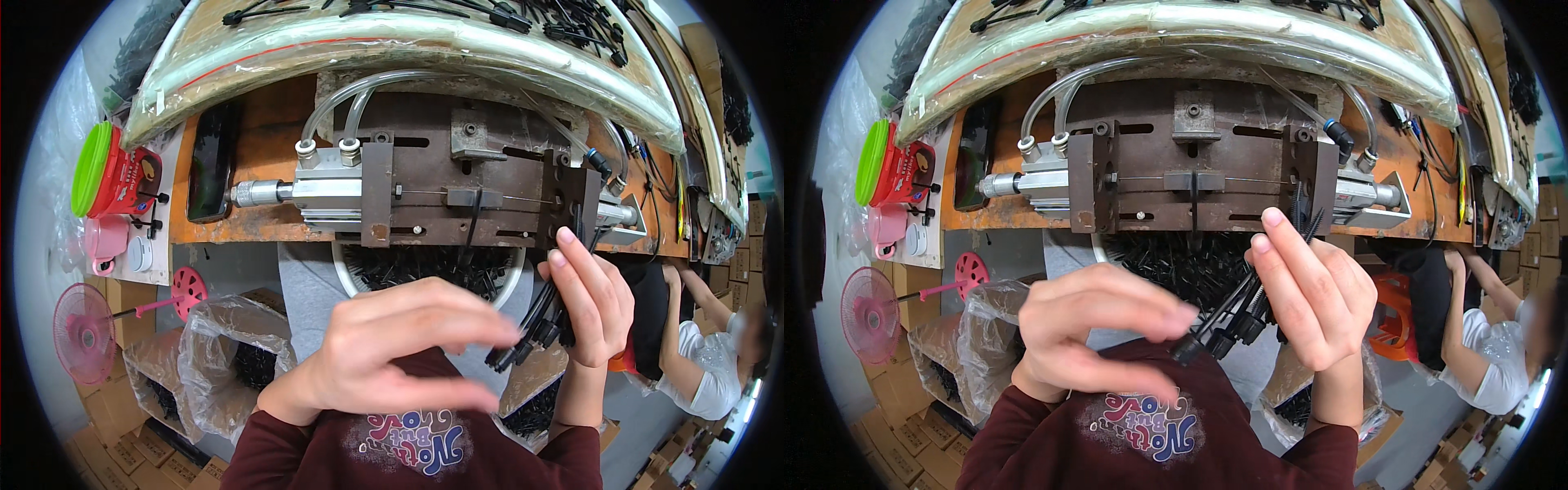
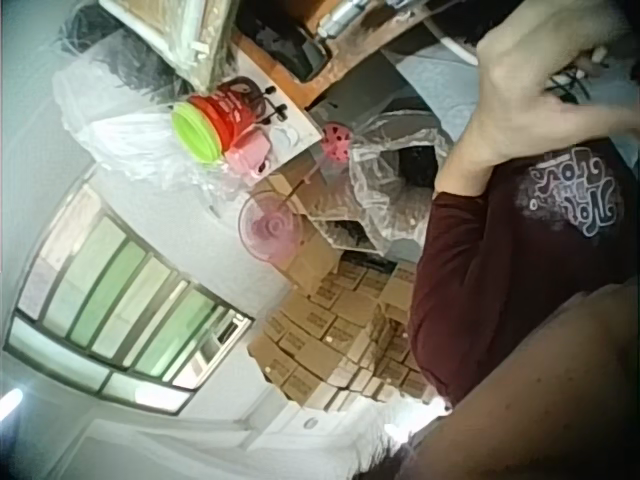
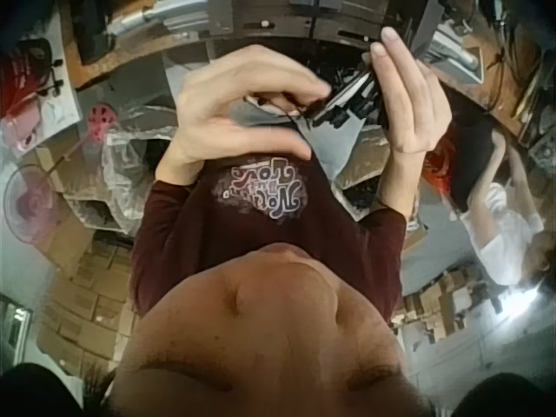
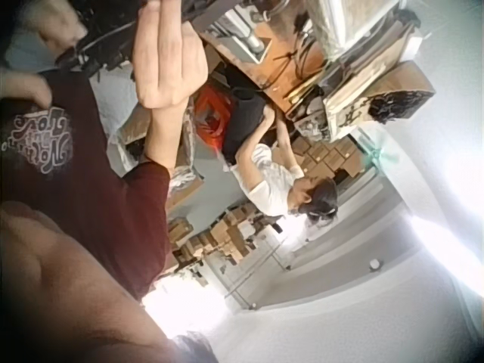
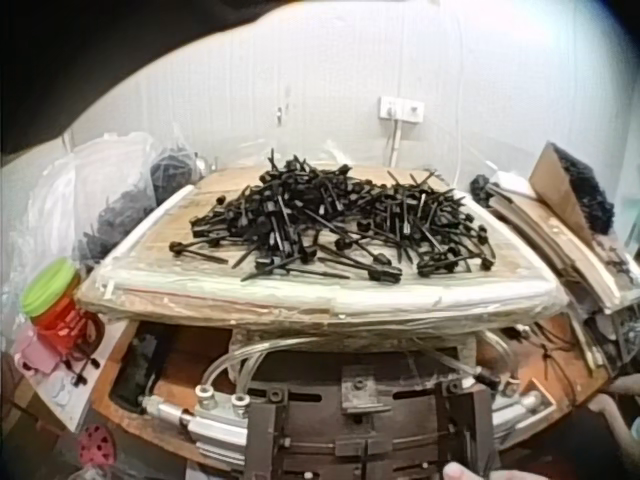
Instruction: Assembling small black plastic components using a pneumatic press machine.
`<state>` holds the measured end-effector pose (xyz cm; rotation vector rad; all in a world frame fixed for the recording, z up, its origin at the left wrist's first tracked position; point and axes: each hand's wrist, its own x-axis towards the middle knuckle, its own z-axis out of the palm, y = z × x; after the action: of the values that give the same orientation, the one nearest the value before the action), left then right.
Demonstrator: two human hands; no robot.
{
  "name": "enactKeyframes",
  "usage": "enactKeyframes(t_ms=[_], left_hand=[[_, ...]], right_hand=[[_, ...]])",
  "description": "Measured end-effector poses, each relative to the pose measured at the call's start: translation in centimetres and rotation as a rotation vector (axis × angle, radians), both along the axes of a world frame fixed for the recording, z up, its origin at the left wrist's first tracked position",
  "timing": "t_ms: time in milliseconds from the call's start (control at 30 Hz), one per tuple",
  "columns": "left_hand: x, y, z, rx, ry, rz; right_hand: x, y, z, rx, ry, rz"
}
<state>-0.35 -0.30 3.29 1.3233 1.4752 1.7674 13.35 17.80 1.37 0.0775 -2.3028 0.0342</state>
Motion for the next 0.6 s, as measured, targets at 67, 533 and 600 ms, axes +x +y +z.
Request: enactKeyframes(t_ms=[67, 533, 600], left_hand=[[0.4, -0.1, 0.1, -0.042, 0.019, 0.019], [0.0, -0.1, -2.4, -0.051, 0.558, 0.239], [0.0, 0.9, -3.1, -0.139, 0.738, 0.326]], right_hand=[[-0.1, -0.2, 0.1, 0.0, 0.013, -0.003], [0.2, 0.7, 0.1, 0.053, 0.053, -0.099], [0.3, 0.5, 0.0, 0.05, 0.041, -0.113]])
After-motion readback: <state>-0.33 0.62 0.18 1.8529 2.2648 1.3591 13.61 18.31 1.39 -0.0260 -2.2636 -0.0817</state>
